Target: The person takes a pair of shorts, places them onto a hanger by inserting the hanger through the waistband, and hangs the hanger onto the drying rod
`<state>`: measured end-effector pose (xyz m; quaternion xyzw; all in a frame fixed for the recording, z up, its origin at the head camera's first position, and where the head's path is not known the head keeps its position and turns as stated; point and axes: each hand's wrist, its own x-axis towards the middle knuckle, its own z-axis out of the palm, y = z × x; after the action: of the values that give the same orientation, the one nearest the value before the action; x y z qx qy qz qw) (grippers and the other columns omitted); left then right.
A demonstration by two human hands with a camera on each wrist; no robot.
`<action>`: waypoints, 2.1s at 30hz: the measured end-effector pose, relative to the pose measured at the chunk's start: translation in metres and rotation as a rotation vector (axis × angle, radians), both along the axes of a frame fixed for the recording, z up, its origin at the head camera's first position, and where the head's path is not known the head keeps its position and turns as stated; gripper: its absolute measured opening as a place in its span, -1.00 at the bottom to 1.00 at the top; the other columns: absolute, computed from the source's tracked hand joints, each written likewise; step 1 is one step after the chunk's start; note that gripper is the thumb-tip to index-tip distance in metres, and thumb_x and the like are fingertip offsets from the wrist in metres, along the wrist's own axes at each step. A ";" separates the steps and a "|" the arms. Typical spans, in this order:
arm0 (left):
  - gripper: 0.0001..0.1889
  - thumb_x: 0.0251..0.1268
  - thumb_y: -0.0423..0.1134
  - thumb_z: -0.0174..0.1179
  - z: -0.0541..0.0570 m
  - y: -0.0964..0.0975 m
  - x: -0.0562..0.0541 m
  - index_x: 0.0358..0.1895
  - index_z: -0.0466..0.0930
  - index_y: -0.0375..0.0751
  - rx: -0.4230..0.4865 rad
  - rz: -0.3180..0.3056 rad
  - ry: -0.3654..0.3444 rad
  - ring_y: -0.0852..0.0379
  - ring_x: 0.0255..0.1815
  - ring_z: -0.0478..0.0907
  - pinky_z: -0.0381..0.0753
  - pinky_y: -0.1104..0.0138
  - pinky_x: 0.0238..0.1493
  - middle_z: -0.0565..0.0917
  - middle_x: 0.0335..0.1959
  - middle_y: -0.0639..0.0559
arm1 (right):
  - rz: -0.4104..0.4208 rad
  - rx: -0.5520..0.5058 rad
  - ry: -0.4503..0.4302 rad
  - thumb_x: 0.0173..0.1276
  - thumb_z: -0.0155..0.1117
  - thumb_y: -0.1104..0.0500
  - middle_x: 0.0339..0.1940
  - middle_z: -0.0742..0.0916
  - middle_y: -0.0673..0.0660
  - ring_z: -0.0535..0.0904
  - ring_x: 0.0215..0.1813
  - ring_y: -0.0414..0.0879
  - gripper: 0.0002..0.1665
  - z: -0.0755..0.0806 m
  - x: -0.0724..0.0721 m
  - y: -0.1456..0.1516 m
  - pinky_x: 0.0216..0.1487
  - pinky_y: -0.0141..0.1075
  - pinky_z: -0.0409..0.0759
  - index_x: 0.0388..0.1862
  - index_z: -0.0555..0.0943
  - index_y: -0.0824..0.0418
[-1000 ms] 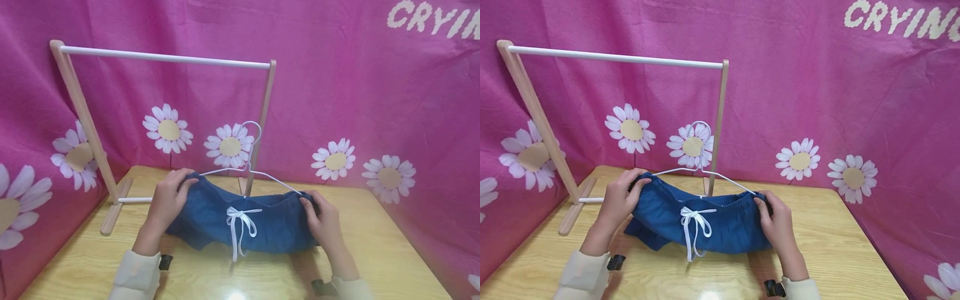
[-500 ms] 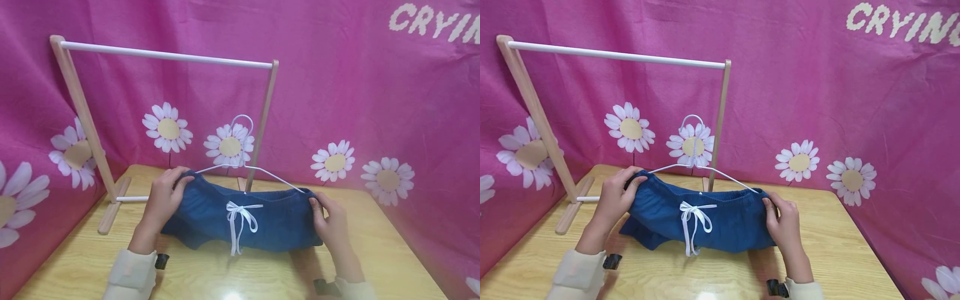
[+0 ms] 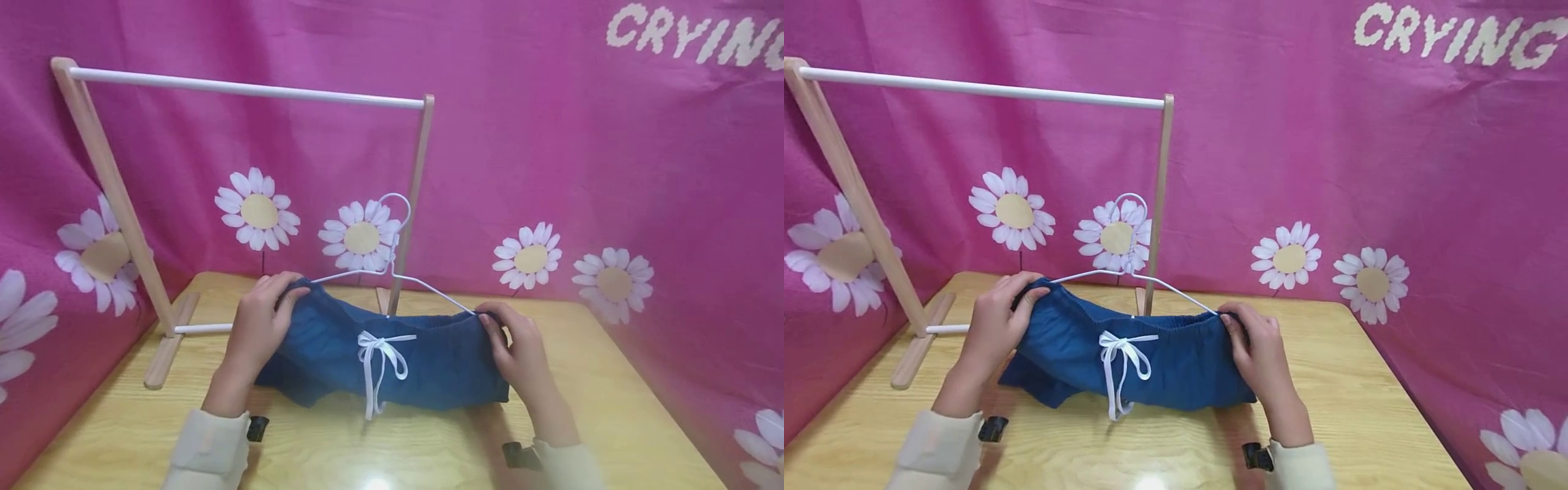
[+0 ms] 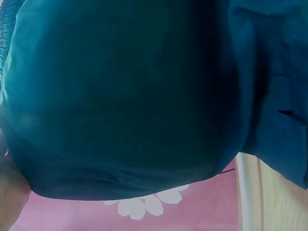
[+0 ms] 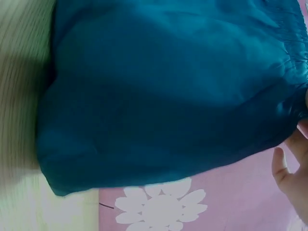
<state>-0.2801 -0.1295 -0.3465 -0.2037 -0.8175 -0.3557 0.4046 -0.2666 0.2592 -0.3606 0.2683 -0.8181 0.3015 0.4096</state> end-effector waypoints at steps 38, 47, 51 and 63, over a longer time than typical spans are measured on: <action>-0.77 0.39 -0.24 0.30 0.000 0.001 -0.004 0.00 0.65 -0.28 0.223 0.006 -0.227 -0.07 -0.26 0.59 0.57 0.10 -0.12 0.74 -0.29 -0.19 | -0.155 -0.104 0.094 0.24 0.35 0.54 -0.29 0.71 0.37 0.66 -0.25 0.21 -0.76 0.007 0.006 -0.003 0.14 -0.73 0.31 -0.12 0.57 0.48; -0.80 0.45 -0.28 0.23 0.001 -0.002 -0.003 -0.01 0.58 -0.31 0.334 -0.068 -0.216 -0.05 -0.08 0.57 0.51 0.05 0.11 0.73 -0.17 -0.24 | -0.163 -0.145 0.039 0.30 0.33 0.48 -0.22 0.73 0.38 0.68 -0.19 0.24 -0.76 0.001 0.004 -0.012 0.18 -0.74 0.28 -0.06 0.57 0.48; -0.81 0.46 -0.32 0.21 0.002 -0.004 -0.005 -0.01 0.55 -0.36 0.353 -0.110 -0.197 -0.07 0.00 0.57 0.49 0.01 0.20 0.72 -0.15 -0.29 | -0.166 -0.172 0.052 0.30 0.33 0.49 -0.20 0.73 0.38 0.68 -0.17 0.24 -0.74 0.002 0.004 -0.013 0.18 -0.73 0.30 -0.04 0.59 0.47; -0.78 0.37 -0.27 0.33 -0.005 -0.020 -0.007 0.01 0.64 -0.24 0.090 -0.134 -0.328 -0.12 -0.10 0.64 0.65 -0.06 0.04 0.75 -0.16 -0.15 | -0.203 -0.183 0.166 0.21 0.35 0.56 -0.31 0.72 0.36 0.66 -0.25 0.22 -0.78 0.002 0.006 -0.014 0.17 -0.72 0.31 -0.15 0.61 0.48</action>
<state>-0.2873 -0.1498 -0.3519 -0.1785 -0.8404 -0.4466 0.2500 -0.2602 0.2454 -0.3581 0.1698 -0.7735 0.3086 0.5268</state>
